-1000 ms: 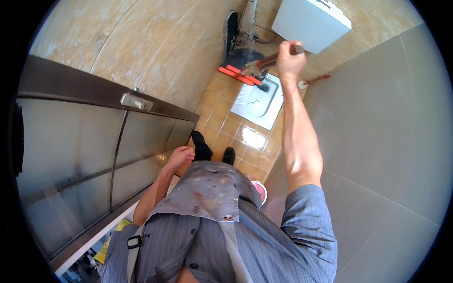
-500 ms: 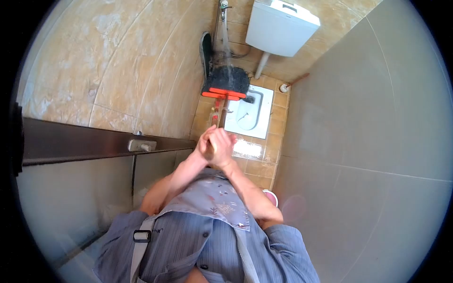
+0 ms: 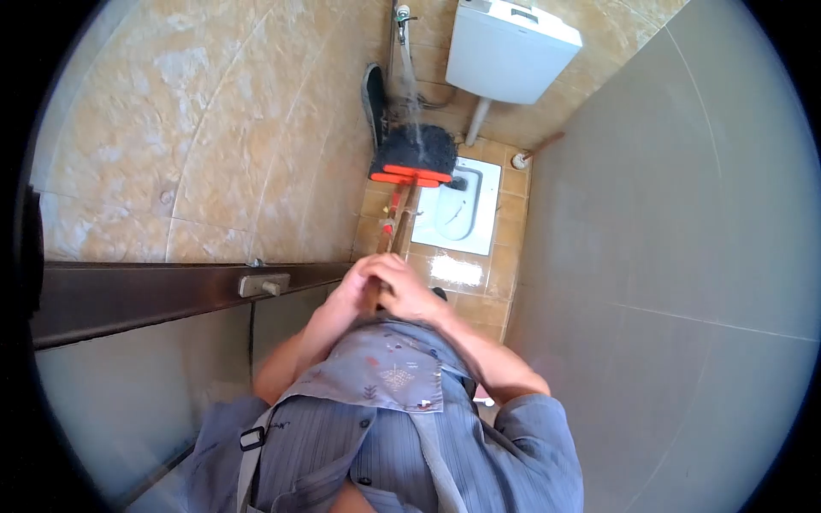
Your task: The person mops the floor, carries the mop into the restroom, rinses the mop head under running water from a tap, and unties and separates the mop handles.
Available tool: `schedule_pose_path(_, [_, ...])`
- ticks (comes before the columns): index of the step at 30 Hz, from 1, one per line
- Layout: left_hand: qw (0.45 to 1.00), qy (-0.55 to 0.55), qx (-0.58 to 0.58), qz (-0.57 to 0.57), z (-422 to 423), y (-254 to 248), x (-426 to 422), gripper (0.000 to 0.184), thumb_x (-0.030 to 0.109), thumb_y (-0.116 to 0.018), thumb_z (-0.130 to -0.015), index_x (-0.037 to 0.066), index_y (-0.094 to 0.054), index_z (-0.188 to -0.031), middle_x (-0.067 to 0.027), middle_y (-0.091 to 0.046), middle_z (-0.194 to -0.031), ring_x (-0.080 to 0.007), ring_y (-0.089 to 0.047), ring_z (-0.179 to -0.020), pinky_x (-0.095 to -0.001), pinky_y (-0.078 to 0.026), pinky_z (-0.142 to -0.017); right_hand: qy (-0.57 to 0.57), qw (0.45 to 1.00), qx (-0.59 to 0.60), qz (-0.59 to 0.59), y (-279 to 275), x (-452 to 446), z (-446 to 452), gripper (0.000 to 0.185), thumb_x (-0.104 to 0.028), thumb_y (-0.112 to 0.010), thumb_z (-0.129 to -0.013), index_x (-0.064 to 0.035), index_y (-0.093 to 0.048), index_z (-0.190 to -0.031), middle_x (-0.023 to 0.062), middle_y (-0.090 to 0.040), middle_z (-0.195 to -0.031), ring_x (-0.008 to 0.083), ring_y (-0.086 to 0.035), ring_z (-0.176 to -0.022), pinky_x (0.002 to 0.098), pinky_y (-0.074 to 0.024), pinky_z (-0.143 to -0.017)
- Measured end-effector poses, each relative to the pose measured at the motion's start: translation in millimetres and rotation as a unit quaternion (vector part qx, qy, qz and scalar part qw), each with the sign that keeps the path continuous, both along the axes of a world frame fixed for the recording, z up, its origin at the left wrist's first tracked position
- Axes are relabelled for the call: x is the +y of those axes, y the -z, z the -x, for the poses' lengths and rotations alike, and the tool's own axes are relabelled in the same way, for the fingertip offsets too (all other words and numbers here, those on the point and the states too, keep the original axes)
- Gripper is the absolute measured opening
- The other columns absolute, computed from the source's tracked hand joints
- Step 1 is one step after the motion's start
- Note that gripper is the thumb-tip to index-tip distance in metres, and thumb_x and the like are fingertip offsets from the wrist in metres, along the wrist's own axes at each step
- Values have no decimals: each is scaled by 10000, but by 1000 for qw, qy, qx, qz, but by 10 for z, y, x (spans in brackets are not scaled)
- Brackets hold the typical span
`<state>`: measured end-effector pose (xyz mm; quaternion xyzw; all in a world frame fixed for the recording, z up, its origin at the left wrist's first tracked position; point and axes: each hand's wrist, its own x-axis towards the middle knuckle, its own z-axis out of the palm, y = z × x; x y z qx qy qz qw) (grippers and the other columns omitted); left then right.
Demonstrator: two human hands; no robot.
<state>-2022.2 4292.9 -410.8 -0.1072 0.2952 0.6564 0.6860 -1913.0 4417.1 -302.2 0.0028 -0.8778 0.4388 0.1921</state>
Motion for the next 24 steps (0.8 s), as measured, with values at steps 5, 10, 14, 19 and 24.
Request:
schedule_pose_path(5, [992, -9, -55, 110, -190, -379, 109, 270, 130, -561, -840, -83, -561, -1005, -169, -652, -940, -248, -640, -789, -355, -544, -749, 166, 799, -245, 523, 452, 434, -355, 163, -26, -480, -843, -3, -580, -970, 46, -621, -829, 151, -611, -768, 298, -505, -736])
schedule_pose_path(10, [988, -46, -47, 139, -338, -492, 222, 205, 123, -581, -834, -43, -579, -955, -106, -635, -810, -200, -617, -697, -308, -538, -686, 272, 591, -319, 689, 963, 349, -134, 279, -304, -594, -907, -26, -580, -889, 44, -569, -716, 125, -516, -523, 248, -415, -423])
schedule_pose_path(14, [989, 7, 11, 148, -504, -688, 253, 163, 157, -606, -825, 5, -609, -883, -65, -623, -721, -171, -604, -629, -282, -528, -620, 167, 570, -369, 715, 1106, 232, 54, 340, -376, -583, -916, -60, -562, -793, 19, -446, -484, 150, -354, -297, 323, -299, -263])
schedule_pose_path(19, [971, 91, 59, 212, -429, -819, 1, 139, 116, -604, -789, -14, -582, -835, -94, -581, -667, -202, -575, -557, -320, -506, -545, 167, 532, -365, 745, 1094, -138, 31, 425, -416, -542, -910, 4, -557, -972, 119, -587, -699, 242, -499, -427, 413, -394, -300])
schedule_pose_path(24, [914, 238, 189, 268, -407, -1067, -508, 106, 101, -598, -759, 9, -548, -777, -77, -538, -621, -182, -533, -506, -322, -471, -482, 49, 520, -370, 769, 1375, -677, -128, 370, -352, -594, -897, -14, -558, -1044, 142, -637, -907, 277, -643, -764, 403, -553, -670])
